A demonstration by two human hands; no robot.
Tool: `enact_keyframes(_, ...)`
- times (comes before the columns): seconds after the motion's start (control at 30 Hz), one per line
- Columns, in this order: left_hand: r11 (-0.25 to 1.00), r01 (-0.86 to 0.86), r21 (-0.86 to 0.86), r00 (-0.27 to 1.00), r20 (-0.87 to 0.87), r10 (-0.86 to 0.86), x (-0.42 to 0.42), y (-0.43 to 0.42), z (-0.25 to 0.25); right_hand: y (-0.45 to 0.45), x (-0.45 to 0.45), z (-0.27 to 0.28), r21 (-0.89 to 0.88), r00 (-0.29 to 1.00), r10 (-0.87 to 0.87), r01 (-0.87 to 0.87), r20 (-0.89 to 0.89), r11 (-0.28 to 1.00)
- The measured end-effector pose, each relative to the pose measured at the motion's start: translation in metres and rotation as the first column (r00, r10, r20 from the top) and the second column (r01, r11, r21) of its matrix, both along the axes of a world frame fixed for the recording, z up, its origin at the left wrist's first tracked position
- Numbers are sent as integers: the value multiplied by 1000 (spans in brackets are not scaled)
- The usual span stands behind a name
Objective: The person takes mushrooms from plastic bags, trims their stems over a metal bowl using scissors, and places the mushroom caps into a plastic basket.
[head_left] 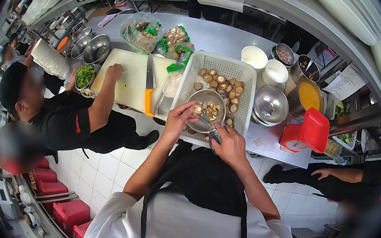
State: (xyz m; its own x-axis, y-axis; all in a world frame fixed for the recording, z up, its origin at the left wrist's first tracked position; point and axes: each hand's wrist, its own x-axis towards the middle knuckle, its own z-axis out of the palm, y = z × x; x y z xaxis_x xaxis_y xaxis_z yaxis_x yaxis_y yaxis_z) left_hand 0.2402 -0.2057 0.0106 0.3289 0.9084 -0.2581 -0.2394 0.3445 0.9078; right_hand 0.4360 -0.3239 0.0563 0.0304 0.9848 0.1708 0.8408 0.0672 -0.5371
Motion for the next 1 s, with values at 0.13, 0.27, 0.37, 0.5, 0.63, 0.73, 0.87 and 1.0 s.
enact_keyframes(0.13,999,-11,51,997,-80,15,9,-9,7,-4,3,-1,-34,996,26,-23,89,999)
enact_keyframes(0.27,997,0,74,997,-76,6,13,-12,4,-5,7,0,-23,986,86,-83,145,996)
enact_keyframes(0.37,999,7,50,997,-72,-3,12,-12,3,-3,8,-13,3,977,122,-124,176,992)
enact_keyframes(0.5,999,-5,32,999,-50,6,9,-6,-6,-1,5,-23,10,989,112,-113,98,993)
enact_keyframes(0.63,999,-12,45,999,-44,14,7,-2,-14,5,-1,-33,85,982,119,-107,-146,991)
enact_keyframes(0.73,998,-47,51,998,-41,49,6,2,-17,14,-3,-32,-274,675,-64,-208,-735,939)
enact_keyframes(0.87,995,-100,14,994,-46,101,1,6,-16,18,0,-23,-425,130,-409,-400,-903,812)
enact_keyframes(1.0,995,-68,69,989,-125,76,-5,17,-32,14,3,-21,-475,37,-503,-394,-864,787)
